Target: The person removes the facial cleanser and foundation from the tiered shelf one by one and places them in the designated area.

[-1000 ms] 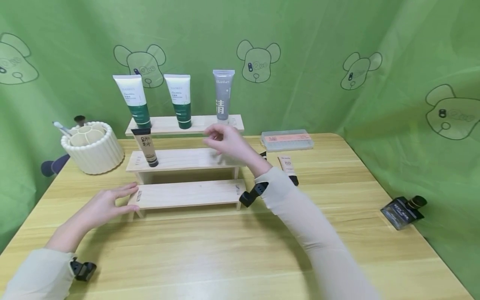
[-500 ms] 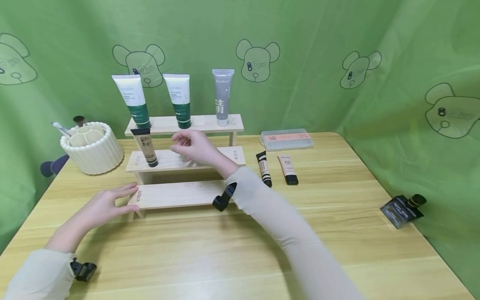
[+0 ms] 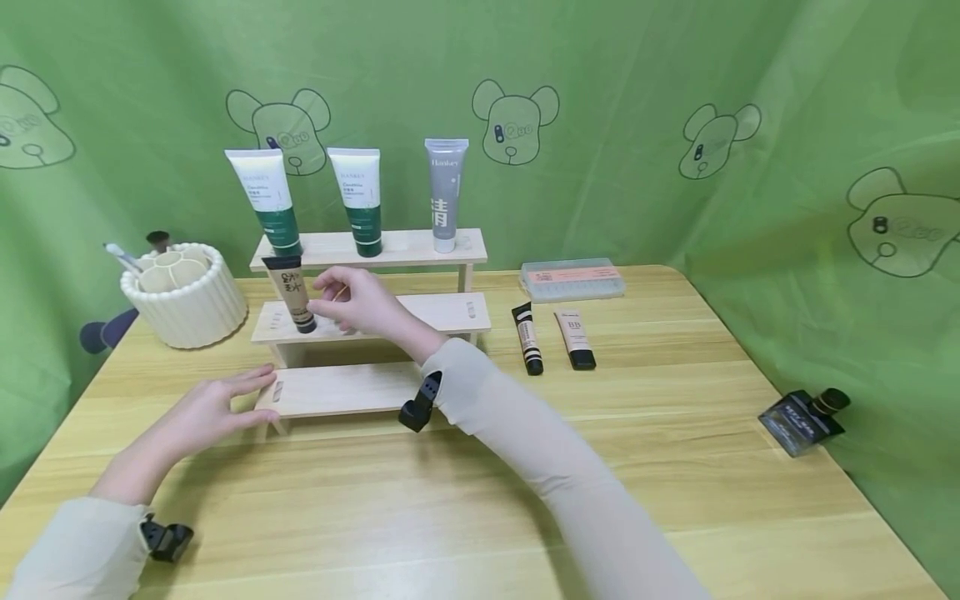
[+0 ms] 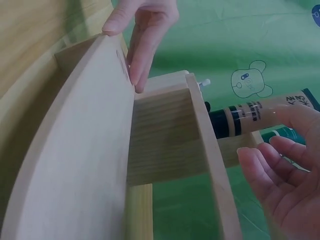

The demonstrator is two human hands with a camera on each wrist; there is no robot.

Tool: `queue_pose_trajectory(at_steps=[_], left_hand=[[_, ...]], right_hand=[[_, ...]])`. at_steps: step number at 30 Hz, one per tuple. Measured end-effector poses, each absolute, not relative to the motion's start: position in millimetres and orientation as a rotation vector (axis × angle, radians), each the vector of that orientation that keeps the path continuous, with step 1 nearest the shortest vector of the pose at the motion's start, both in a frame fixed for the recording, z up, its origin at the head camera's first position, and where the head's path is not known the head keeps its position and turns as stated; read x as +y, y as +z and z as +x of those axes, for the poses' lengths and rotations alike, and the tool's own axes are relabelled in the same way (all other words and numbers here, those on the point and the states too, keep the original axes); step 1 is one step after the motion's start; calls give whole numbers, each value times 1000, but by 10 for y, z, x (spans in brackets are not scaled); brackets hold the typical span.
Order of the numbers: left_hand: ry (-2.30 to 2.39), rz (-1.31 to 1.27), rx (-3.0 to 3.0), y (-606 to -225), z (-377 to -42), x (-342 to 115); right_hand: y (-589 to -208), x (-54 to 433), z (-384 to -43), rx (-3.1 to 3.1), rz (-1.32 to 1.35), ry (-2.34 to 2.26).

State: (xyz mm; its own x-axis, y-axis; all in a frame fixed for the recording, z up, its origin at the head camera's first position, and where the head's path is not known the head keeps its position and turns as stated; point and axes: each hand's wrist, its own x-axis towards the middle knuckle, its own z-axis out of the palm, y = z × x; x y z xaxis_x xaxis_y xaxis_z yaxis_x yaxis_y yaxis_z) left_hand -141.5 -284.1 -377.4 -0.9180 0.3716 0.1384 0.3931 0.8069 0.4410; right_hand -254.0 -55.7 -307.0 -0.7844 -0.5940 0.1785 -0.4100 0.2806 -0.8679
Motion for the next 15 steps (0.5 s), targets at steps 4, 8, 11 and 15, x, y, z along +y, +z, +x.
queue_pose_trajectory(at_steps=[4, 8, 11, 15], left_hand=[[-726, -628, -2931, -3776, -1418, -2839], [-716, -649, -2908, -3784, -1415, -2848], [-714, -665, -2892, -3794, -1415, -2854], [-716, -668, -2882, -3803, -1415, -2854]], right_hand=[[-3097, -598, -2544, 2342, -919, -1560], [-3096, -639, -2535, 2326, -904, -1577], [-3084, -669, -2522, 2314, -899, -1584], [-3083, -697, -2516, 2328, -890, -1583]])
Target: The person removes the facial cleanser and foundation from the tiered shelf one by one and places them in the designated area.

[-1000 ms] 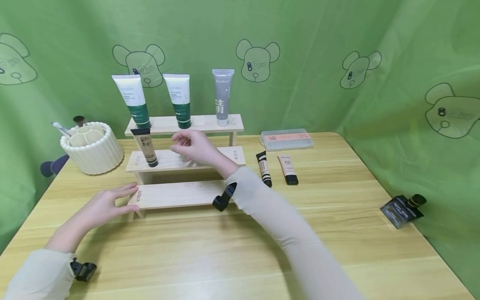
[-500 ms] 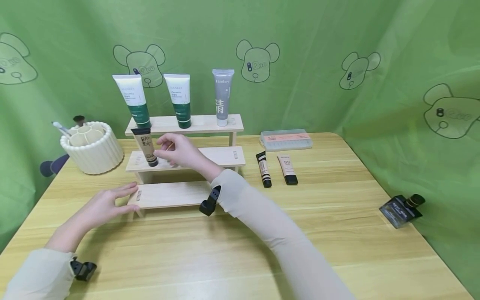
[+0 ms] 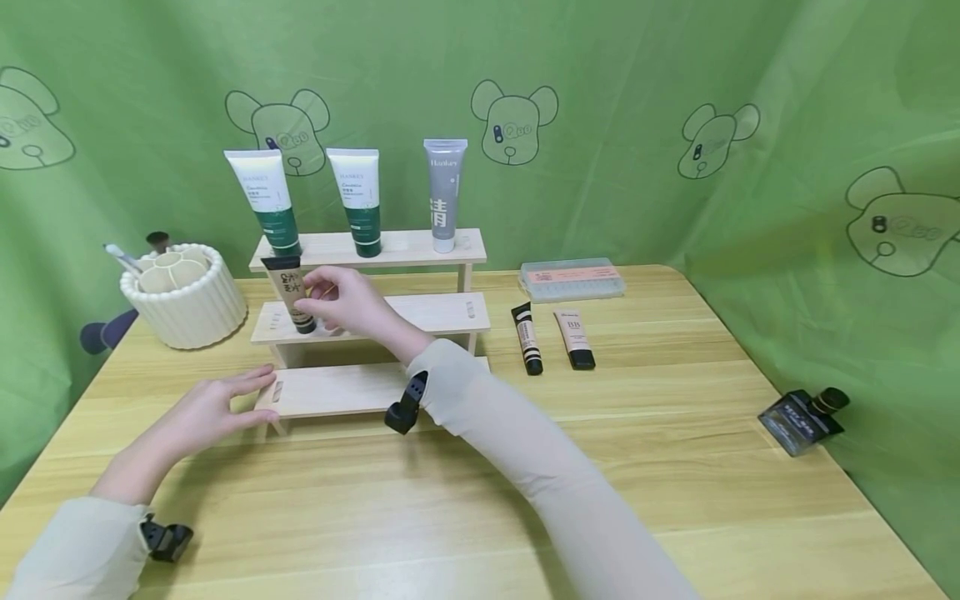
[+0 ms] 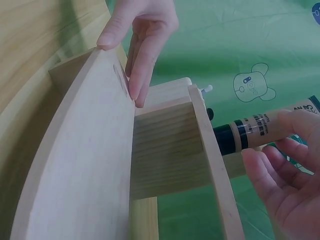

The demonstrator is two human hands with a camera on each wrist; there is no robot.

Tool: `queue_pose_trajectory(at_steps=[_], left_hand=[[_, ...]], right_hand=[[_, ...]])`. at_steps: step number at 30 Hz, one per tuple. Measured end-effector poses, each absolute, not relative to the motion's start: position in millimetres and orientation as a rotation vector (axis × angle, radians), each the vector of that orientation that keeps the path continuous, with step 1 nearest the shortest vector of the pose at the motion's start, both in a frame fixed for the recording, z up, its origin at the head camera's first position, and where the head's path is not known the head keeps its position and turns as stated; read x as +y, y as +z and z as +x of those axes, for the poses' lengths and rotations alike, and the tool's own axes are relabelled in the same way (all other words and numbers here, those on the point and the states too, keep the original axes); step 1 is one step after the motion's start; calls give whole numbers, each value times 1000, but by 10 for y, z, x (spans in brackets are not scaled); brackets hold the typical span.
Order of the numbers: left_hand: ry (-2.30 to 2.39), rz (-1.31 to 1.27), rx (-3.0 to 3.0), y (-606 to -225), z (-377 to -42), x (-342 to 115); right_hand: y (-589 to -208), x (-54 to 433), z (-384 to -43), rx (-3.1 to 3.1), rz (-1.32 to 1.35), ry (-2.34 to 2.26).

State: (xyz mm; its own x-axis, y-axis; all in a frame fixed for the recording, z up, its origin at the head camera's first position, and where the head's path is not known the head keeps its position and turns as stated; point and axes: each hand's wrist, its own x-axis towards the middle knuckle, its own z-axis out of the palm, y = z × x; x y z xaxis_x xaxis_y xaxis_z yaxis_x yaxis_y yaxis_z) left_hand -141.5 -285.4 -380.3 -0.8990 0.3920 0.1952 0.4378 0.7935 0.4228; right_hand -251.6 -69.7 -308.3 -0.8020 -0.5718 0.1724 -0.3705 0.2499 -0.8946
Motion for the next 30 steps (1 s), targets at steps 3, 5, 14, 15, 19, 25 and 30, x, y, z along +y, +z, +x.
queue_pose_trajectory(at_steps=[3, 5, 14, 15, 19, 25, 30], left_hand=[[-714, -667, -2882, -3803, -1414, -2854], [-712, -667, -2887, -3798, -1417, -2854], [-714, -662, -2890, -3800, -1415, -2851], [-716, -658, -2893, -3802, -1414, -2851], [-720, -646, -2912, -3809, -1419, -2851], [-718, -641, -2923, -3816, -1422, -2848], [-721, -640, -2920, -3806, -1419, -2843]], right_hand=[[-3091, -709, -2519, 2346, -892, -1584], [-3091, -712, -2516, 2351, -894, -1590], [-3092, -718, -2503, 2364, -870, -1608], [-3094, -715, -2503, 2368, -875, -1608], [-3101, -681, -2502, 2365, -906, -1614], [-3116, -564, -2504, 2334, -912, -1626], [-3100, -403, -2502, 2323, -888, -1643]])
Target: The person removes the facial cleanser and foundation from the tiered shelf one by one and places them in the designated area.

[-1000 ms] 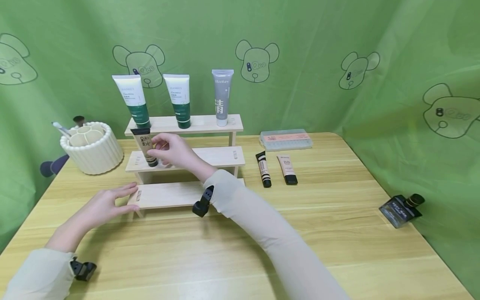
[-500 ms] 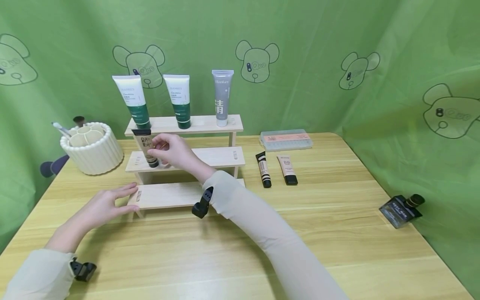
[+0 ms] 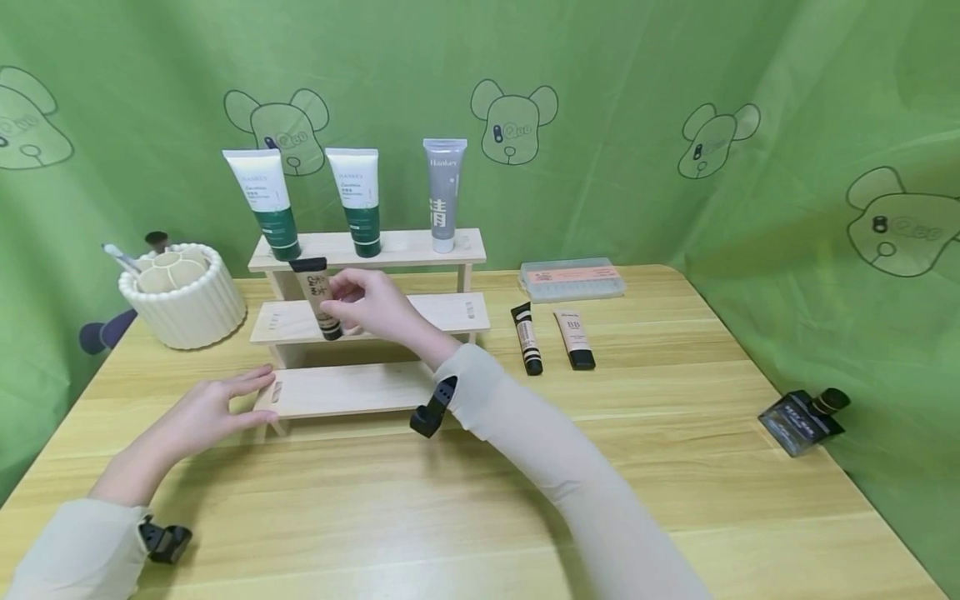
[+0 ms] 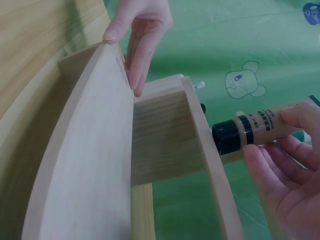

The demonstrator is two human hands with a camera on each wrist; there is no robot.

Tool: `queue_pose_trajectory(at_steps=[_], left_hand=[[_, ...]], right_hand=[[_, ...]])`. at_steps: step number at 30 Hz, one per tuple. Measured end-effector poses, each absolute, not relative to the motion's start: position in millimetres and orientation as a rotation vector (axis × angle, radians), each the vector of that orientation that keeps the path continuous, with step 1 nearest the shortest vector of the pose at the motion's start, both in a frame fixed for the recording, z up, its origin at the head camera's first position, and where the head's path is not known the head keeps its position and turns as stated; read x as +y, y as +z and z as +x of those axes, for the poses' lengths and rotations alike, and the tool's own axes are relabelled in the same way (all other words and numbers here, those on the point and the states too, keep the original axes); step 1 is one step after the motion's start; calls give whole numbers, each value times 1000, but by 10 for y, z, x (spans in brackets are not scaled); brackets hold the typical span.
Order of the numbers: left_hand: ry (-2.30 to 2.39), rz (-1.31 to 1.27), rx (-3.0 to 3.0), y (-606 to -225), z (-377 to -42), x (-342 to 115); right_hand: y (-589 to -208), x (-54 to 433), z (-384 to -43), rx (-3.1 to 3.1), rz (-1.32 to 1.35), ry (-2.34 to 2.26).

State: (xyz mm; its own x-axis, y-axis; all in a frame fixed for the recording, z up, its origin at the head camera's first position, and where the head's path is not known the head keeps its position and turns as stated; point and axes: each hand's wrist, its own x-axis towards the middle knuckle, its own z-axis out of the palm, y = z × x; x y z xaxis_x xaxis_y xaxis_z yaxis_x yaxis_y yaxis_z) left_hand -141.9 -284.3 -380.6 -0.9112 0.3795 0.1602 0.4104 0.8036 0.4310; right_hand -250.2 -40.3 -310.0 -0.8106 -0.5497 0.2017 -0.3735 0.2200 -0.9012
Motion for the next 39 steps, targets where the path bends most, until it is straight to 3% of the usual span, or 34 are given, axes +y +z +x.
queue_pose_trajectory(at_steps=[25, 39], left_hand=[[-733, -624, -2935, -3782, -1397, -2834], [-720, -627, -2935, -3789, -1419, -2842]], right_hand=[[-2996, 708, -2449, 2291, -691, -1813], [-3045, 1632, -2543, 2439, -556, -1910]])
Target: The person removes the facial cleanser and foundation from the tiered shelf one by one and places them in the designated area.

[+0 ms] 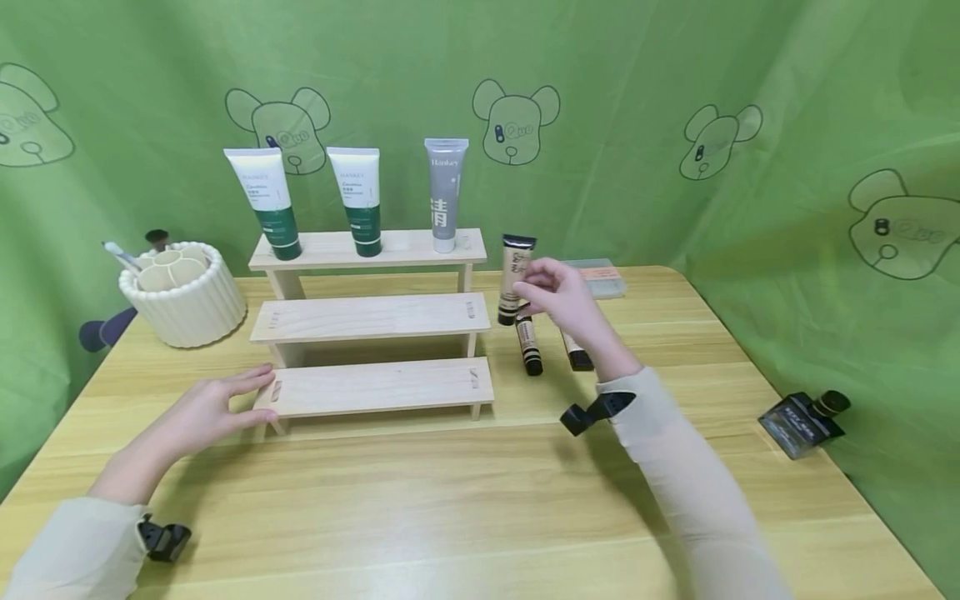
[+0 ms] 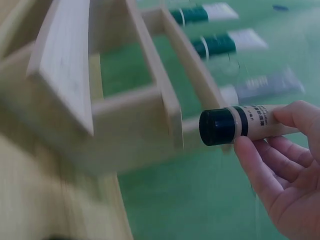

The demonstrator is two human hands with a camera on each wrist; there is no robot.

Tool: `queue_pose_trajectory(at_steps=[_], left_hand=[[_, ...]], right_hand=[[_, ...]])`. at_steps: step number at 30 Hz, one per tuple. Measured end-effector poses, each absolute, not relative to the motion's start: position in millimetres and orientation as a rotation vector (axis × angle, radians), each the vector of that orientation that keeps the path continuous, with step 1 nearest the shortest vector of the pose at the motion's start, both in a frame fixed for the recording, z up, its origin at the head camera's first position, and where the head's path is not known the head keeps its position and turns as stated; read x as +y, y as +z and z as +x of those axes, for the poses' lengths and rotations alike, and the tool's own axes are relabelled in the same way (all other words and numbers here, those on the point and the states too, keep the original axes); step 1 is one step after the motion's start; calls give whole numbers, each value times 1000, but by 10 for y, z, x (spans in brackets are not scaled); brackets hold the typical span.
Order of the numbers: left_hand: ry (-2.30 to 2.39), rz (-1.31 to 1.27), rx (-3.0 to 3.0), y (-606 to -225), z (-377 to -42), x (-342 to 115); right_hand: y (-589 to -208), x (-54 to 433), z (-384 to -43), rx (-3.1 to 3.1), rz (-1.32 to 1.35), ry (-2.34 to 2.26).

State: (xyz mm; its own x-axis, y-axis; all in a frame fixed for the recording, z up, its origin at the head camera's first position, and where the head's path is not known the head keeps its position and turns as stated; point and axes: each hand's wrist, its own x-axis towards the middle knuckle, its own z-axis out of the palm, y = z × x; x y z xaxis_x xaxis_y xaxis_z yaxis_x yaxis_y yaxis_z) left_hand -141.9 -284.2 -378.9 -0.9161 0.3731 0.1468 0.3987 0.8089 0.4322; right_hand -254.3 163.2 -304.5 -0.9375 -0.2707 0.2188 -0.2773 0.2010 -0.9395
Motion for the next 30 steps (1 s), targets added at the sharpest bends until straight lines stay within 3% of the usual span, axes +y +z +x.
queue_pose_trajectory(at_steps=[14, 30], left_hand=[[-712, -638, -2915, -3802, -1427, -2847], [-712, -623, -2933, -3791, -1419, -2841]], right_hand=[[-3461, 2577, -2679, -2308, 356, 1899], [-3817, 3225, -2775, -2651, -103, 1629]])
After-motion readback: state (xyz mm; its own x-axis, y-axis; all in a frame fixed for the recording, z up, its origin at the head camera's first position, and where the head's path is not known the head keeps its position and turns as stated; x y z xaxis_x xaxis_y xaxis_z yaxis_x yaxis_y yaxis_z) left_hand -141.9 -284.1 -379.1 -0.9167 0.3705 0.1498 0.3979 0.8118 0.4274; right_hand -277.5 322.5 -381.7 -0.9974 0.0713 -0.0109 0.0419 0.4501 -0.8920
